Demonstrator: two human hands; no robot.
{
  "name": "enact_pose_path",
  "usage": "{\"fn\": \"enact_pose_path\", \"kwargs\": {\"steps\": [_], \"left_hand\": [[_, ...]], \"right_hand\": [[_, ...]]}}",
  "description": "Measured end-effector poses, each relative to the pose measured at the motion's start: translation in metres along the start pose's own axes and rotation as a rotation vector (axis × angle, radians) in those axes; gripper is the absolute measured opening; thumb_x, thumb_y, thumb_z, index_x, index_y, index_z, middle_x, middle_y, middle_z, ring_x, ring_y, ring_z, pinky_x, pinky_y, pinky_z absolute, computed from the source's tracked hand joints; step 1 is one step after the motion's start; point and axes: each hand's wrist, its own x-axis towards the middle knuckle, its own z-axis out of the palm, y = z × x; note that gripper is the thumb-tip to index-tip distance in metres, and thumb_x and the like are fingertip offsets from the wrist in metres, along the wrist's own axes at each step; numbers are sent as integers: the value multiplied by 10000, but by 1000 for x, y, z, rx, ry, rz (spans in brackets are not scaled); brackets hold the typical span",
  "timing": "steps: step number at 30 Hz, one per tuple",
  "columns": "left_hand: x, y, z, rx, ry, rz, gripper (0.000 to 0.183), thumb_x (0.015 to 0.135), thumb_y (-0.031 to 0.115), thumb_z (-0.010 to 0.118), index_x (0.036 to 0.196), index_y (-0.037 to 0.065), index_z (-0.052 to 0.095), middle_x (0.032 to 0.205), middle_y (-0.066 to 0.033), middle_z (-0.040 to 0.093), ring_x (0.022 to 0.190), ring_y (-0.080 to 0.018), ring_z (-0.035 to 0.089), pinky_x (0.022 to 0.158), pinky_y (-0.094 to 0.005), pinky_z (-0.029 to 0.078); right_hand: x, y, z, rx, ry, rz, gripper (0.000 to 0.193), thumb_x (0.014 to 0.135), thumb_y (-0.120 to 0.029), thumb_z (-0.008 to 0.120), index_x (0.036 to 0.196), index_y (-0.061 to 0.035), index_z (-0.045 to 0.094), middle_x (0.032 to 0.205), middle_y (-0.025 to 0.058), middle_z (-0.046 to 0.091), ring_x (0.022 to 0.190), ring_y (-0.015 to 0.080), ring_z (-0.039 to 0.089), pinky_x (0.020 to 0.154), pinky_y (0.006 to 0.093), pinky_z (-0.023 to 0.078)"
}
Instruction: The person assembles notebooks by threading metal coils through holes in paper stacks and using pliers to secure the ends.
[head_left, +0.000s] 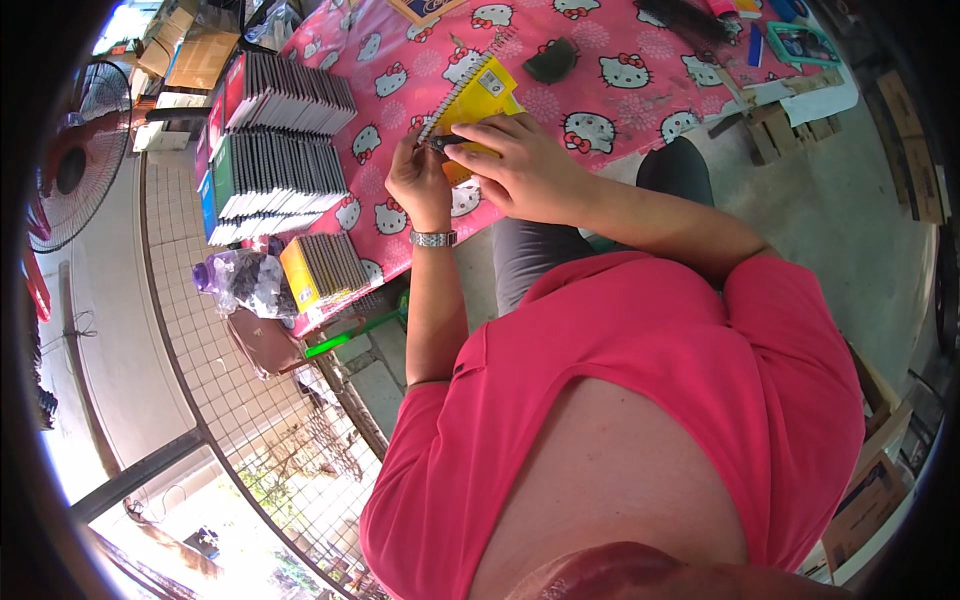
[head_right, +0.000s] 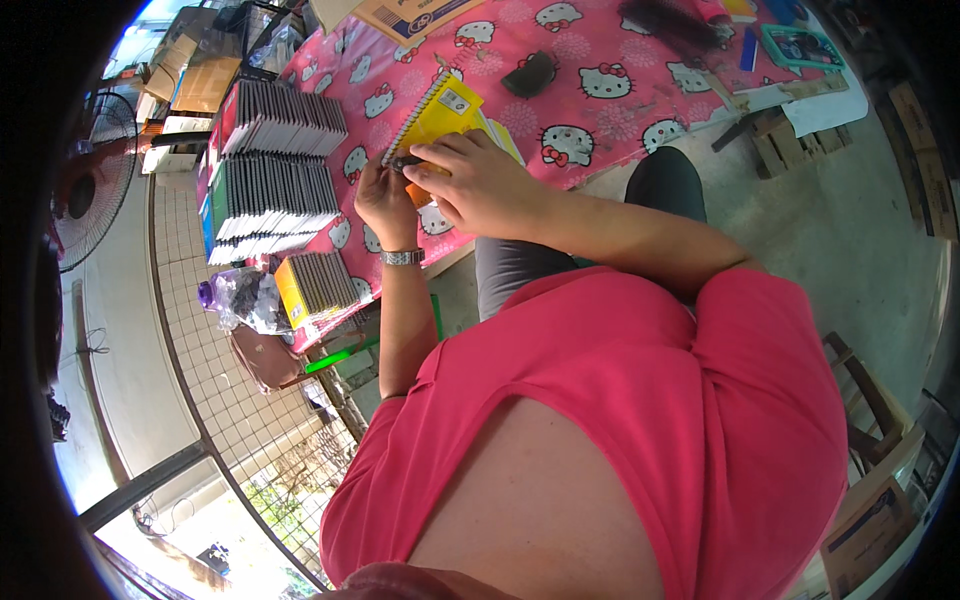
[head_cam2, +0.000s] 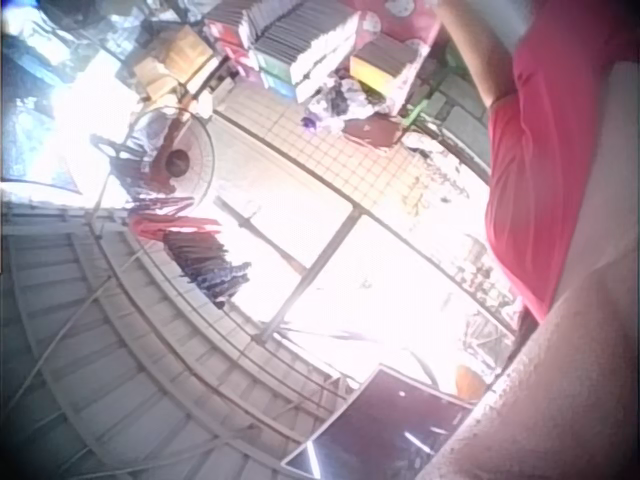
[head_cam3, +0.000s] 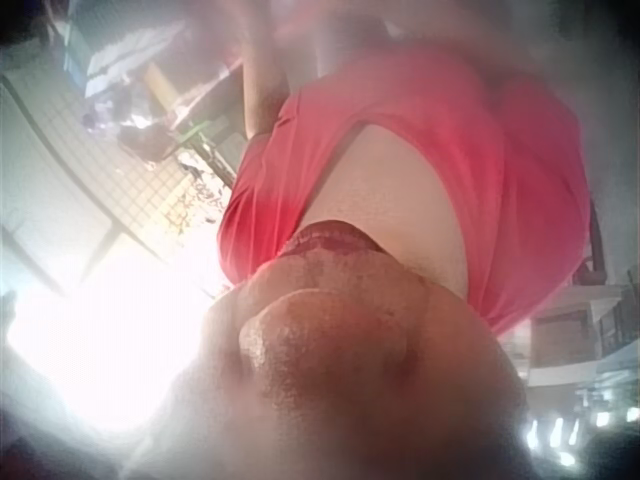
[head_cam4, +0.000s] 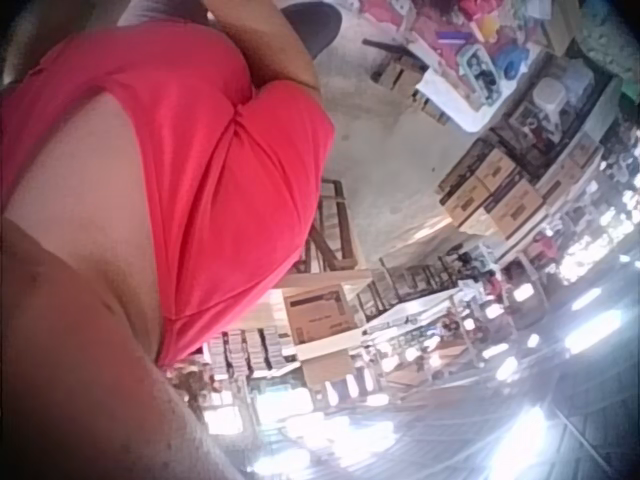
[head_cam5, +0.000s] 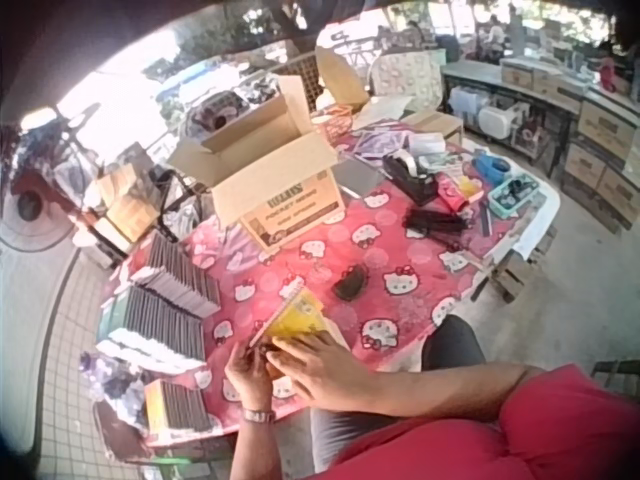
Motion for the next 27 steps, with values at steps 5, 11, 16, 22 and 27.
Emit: {"fn": "enact_pose_path", "kwargs": {"steps": [5, 11, 16, 22, 27], "left_hand": [[0, 20, 1, 114, 5, -22, 202, 855, -74, 567, 1037, -54, 653, 805, -42, 678, 680, -87, 616, 624, -227, 516], [-1, -7, 1, -72, 124, 56, 163, 849, -79, 590, 989, -46, 667, 780, -74, 680, 664, -127, 664, 598, -269, 545], [-6, -34, -59, -215, 497, -335, 209, 915, 61, 619, 1070, -71, 567, 882, -109, 646, 659, -167, 619, 465, -277, 524], [-85, -126, -128, 1005, 151, -603, 256, 804, 100, 726, 1020, 0, 633, 915, -147, 662, 934, -294, 606, 774, -439, 514], [-47, -90, -95, 841, 196, -8, 348, 716, 114, 788, 1031, 60, 650, 1058, -109, 629, 1011, -330, 557, 881, -458, 456]], "right_hand": [[1, 2, -3, 242, -86, 160, 422, 836, -133, 648, 1254, -82, 612, 1244, 111, 587, 1100, 254, 568, 923, 389, 452], [4, 12, -6, 1366, -157, 819, 427, 870, -187, 650, 1267, -38, 600, 1170, 159, 633, 1099, 253, 607, 933, 324, 467], [-40, 101, -15, 214, 47, 456, 460, 853, -223, 680, 1275, -74, 578, 1225, 158, 588, 1126, 313, 572, 980, 399, 441], [-94, 208, -29, -131, -157, 601, 453, 837, -319, 668, 1228, -100, 604, 1177, 185, 611, 1105, 352, 577, 940, 440, 464], [-77, 312, -79, -829, 23, 773, 241, 847, -238, 600, 1020, -83, 665, 1022, 119, 652, 988, 326, 625, 840, 450, 515]]}}
